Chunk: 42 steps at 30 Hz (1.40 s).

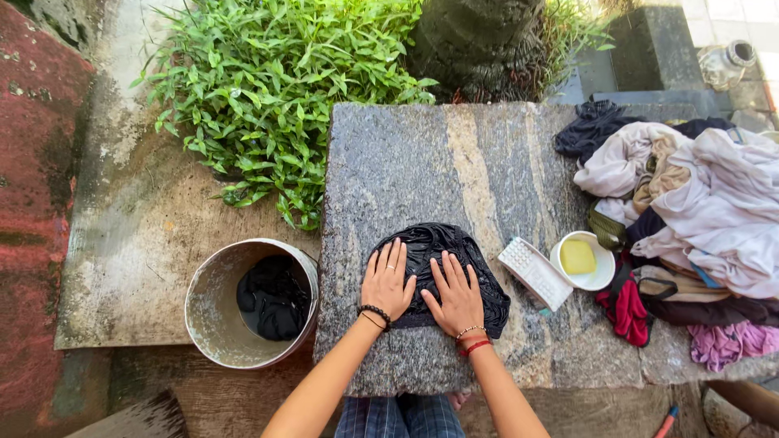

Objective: The person washes clothing by hand in a bucket and on a stone surface using soap and a bar.

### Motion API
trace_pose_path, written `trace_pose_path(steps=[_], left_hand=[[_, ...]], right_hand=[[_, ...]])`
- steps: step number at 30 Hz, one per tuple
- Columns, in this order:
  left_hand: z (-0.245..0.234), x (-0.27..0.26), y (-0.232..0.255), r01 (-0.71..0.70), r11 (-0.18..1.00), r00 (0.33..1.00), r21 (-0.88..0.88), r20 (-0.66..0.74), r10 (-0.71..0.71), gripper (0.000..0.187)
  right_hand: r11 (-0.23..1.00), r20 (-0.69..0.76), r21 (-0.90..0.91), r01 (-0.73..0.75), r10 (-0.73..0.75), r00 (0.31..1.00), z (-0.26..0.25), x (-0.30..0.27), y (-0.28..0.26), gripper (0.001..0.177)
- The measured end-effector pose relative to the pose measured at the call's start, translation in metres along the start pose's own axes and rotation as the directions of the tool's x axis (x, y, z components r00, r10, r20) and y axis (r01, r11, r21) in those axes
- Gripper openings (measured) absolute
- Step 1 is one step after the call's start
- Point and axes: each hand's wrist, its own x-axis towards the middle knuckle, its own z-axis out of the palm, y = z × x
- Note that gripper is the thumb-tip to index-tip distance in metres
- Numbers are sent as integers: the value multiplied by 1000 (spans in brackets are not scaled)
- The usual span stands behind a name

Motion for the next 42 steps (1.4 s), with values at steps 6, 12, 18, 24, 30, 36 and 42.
trace_pose_path(steps=[6,12,18,24,30,36,42], left_hand=[[4,5,5,53,999,999,-1,-11,-53,75],[4,7,5,57,998,998,-24,28,-56,76],[5,7,4,52,999,999,-11,16,-52,76],[8,6,4,47,999,999,10,-15,-47,74],[10,7,3,46,999,999,1,-3,-46,74],[8,8,3,44,999,999,0,2,-44,75],[6,10,4,35,999,999,0,13,-35,75]], right_hand=[[1000,2,27,-9,9,1000,-4,17,7,67],[999,-9,45,-27,28,1000,-5,18,5,64],[997,-45,72,-22,25,999,-3,17,7,63],[997,-66,74,-15,20,998,2,16,9,62],[993,-84,109,-33,43,996,2,14,7,61],[993,-89,113,-40,50,995,-2,15,6,60],[990,-92,129,-49,61,994,-4,17,6,59]])
